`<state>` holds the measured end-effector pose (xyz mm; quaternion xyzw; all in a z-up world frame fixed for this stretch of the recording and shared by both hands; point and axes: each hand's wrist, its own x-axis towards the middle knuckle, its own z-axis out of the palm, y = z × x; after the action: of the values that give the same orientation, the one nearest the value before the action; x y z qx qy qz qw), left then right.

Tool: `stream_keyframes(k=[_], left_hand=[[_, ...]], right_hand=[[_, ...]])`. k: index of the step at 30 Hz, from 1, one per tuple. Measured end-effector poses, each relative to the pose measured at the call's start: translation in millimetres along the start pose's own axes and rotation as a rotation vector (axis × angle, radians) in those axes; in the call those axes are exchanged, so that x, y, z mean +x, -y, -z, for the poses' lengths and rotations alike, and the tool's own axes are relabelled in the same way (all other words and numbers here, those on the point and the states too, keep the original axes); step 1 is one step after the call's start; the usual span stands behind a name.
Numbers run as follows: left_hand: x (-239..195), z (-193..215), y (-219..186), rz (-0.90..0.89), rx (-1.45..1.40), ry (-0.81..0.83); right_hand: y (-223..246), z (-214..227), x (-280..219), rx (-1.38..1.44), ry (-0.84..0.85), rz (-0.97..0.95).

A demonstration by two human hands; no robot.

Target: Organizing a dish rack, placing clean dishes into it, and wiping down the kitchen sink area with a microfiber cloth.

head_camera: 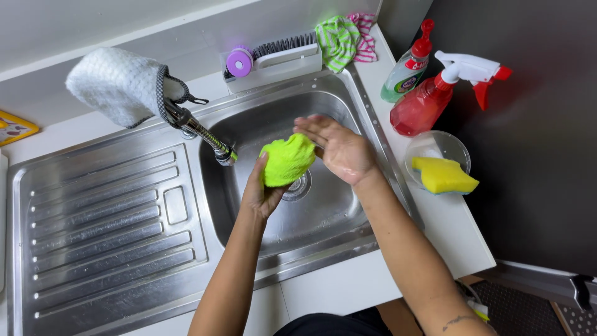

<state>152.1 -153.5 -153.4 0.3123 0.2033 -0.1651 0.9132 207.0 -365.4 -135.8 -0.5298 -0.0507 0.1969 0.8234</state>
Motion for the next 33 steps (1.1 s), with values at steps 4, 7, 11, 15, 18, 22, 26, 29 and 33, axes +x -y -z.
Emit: stream_keyframes(k=[4, 7, 11, 15, 18, 22, 26, 29, 33], left_hand=[[-5.3, 13.9, -4.4, -0.016, -0.084, -0.078], [6.5, 40.8, 1.1, -0.073, 0.038, -0.192], [20.4, 57.9, 6.6, -0.237, 0.237, -0.297], [24.7, 32.8, -7.5, -0.340, 0.490, -0.369], [31.8, 31.1, -9.3, -0.339, 0.572, -0.384], [34.7, 38.9, -9.4, -0.324, 0.545, -0.424], [25.6, 52.7, -8.7, -0.298, 0.565, -0.498], [12.6, 56.3, -10.5, -0.284, 0.601, -0.512], [6.6, 68.2, -8.3, -0.261, 0.634, -0.500]], right_hand=[[-41.1, 24.6, 9.3, -0.273, -0.103, -0.140], [-48.4, 24.6, 20.0, -0.808, -0.125, 0.031], [-19.6, 17.8, 60.9, -1.086, -0.310, 0.275], [14.4, 11.7, 112.8, -1.192, -0.413, 0.658], [41.4, -0.6, 141.1, -1.504, -0.381, 0.784], [26.2, 17.7, 192.0, -1.694, -0.323, 0.833], [6.4, 38.5, 221.0, -1.747, -0.234, 0.880], [4.6, 41.4, 222.7, -1.627, -0.235, 0.883], [13.2, 30.2, 203.0, -1.534, -0.256, 0.900]])
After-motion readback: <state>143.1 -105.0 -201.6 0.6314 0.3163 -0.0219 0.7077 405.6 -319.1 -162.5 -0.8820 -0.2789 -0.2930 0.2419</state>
